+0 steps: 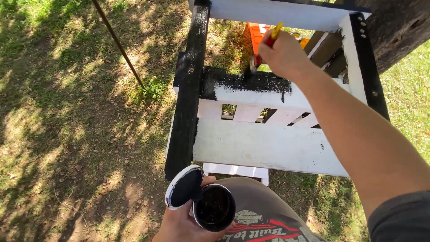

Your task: A person is painting a white wooden structure with black paint using a paintbrush.

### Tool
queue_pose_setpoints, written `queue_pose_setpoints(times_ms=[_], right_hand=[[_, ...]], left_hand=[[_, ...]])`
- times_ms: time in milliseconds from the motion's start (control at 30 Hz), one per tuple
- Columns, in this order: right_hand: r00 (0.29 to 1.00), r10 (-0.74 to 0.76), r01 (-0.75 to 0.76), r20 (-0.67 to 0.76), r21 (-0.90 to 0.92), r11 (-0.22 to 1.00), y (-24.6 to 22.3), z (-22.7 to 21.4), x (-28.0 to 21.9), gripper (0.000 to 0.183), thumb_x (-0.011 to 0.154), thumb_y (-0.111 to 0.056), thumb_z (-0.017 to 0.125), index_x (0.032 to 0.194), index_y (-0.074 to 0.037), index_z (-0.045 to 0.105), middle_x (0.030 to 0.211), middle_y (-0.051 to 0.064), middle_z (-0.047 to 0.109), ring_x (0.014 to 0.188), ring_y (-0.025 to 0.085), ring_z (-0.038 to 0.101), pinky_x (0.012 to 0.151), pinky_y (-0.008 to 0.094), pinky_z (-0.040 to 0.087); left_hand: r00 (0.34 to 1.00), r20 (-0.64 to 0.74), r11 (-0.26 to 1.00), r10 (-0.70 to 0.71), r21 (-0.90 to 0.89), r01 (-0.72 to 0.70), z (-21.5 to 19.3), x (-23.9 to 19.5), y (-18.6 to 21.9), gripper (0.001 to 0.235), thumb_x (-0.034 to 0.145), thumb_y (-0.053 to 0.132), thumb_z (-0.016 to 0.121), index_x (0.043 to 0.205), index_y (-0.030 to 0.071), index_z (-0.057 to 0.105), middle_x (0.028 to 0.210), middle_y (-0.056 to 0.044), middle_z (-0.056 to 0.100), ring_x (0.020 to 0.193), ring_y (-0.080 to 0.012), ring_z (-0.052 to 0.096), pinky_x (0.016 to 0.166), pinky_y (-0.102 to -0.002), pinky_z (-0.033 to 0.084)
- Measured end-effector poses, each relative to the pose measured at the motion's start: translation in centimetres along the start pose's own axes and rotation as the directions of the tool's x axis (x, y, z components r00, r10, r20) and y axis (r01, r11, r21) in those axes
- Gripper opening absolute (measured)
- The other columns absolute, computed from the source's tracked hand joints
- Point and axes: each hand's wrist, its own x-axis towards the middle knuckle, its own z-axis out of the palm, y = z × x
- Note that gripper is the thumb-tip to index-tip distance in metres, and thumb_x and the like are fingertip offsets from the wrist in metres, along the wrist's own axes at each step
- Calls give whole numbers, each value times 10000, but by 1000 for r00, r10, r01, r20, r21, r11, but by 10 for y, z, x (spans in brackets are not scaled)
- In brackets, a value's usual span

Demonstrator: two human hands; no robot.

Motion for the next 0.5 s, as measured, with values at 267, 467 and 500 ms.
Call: queue_pose_setpoints(times_ms=[267, 467, 500], right_hand=[[964, -92, 170, 250, -313, 934, -24, 2, -6, 272, 1084, -280, 437, 1122, -89, 628, 918, 121, 672, 742, 196, 610, 747, 334, 542], [956, -51, 149, 290, -326, 934, -42, -29, -16, 239, 1042, -290, 521, 1191, -237, 701, 980, 86, 689, 714, 220, 534, 719, 380, 447], [954, -81, 168, 288, -291, 942, -43, -31, -15, 222, 1030, -281, 558, 1179, -246, 719, 941, 64, 679, 719, 214, 509, 679, 364, 401]], left_hand=[[991, -51, 992, 124, 34, -123, -2, -7, -3, 735, 555, 316, 952, 1238, 196, 708, 1260, 6, 729, 1233, -123, 646, 1032, -327, 478], [994, -76, 997, -76, 8, 77, -1, -12, 2, 792, 502, 311, 972, 1248, 251, 713, 1266, 46, 755, 1195, -72, 711, 1009, -264, 523], [993, -76, 995, -92, 16, 93, 0, -13, 5, 799, 498, 322, 977, 1250, 264, 710, 1270, 50, 758, 1200, -74, 718, 1015, -266, 528]])
